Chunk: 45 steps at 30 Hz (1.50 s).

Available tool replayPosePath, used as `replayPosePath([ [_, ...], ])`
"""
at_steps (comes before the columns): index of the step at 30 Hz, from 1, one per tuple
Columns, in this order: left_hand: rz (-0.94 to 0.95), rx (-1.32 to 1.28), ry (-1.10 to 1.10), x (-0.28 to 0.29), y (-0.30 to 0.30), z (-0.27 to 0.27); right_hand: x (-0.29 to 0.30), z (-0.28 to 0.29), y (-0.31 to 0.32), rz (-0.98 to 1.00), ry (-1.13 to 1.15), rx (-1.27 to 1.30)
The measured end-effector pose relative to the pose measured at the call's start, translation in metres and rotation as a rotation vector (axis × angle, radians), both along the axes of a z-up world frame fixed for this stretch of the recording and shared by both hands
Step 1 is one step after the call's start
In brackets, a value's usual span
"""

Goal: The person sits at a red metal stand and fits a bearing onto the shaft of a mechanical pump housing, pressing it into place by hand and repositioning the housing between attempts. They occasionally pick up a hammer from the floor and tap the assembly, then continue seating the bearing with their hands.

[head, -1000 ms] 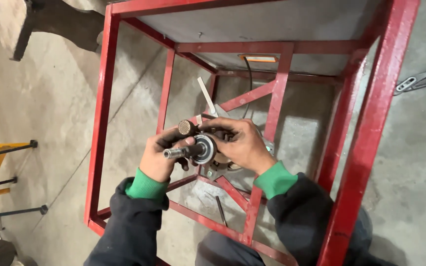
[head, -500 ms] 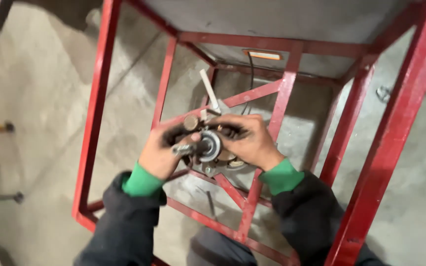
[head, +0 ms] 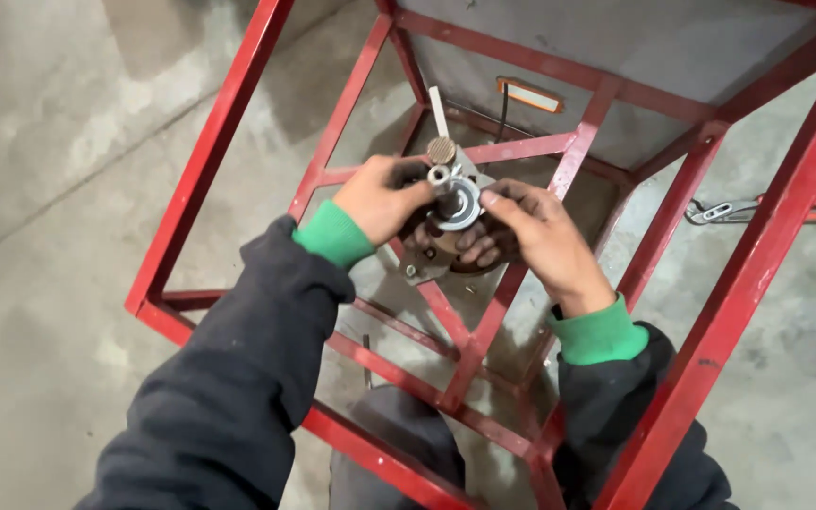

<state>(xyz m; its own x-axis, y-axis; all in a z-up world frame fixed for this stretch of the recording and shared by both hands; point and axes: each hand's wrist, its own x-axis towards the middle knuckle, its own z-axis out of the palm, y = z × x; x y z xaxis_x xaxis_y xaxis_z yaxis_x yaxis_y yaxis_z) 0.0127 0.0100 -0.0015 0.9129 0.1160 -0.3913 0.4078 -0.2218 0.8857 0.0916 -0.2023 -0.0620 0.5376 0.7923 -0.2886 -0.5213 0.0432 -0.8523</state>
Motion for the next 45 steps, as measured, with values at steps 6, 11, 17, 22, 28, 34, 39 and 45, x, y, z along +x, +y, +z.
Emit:
replayPosePath([
  [6, 0.100, -0.054, 0.312, 0.000, -0.005, 0.024, 0.001, -0.007, -0.006, -0.182, -0.389, -0.161],
  [11, 0.128, -0.086, 0.258, -0.004, -0.001, 0.005, 0.001, 0.026, 0.001, -0.009, -0.082, -0.188],
  [17, 0.082, -0.198, 0.194, -0.004, 0.005, -0.006, -0.004, 0.000, 0.003, -0.121, -0.100, -0.108],
  [22, 0.245, -0.157, 0.228, -0.003, 0.001, -0.011, -0.009, 0.006, 0.011, -0.121, -0.012, -0.117],
  [28, 0.083, -0.053, 0.074, -0.007, 0.002, -0.015, -0.014, 0.021, 0.017, -0.079, -0.115, -0.180],
  [34, 0.061, -0.109, 0.029, 0.001, 0.005, -0.025, -0.010, 0.002, 0.017, -0.129, -0.101, -0.100],
  [39, 0.148, -0.211, 0.065, -0.001, 0.002, -0.027, -0.010, -0.001, 0.015, -0.044, -0.283, -0.126],
  [45, 0.276, -0.102, -0.070, -0.003, -0.007, -0.037, -0.015, 0.012, 0.021, -0.006, -0.178, -0.051],
])
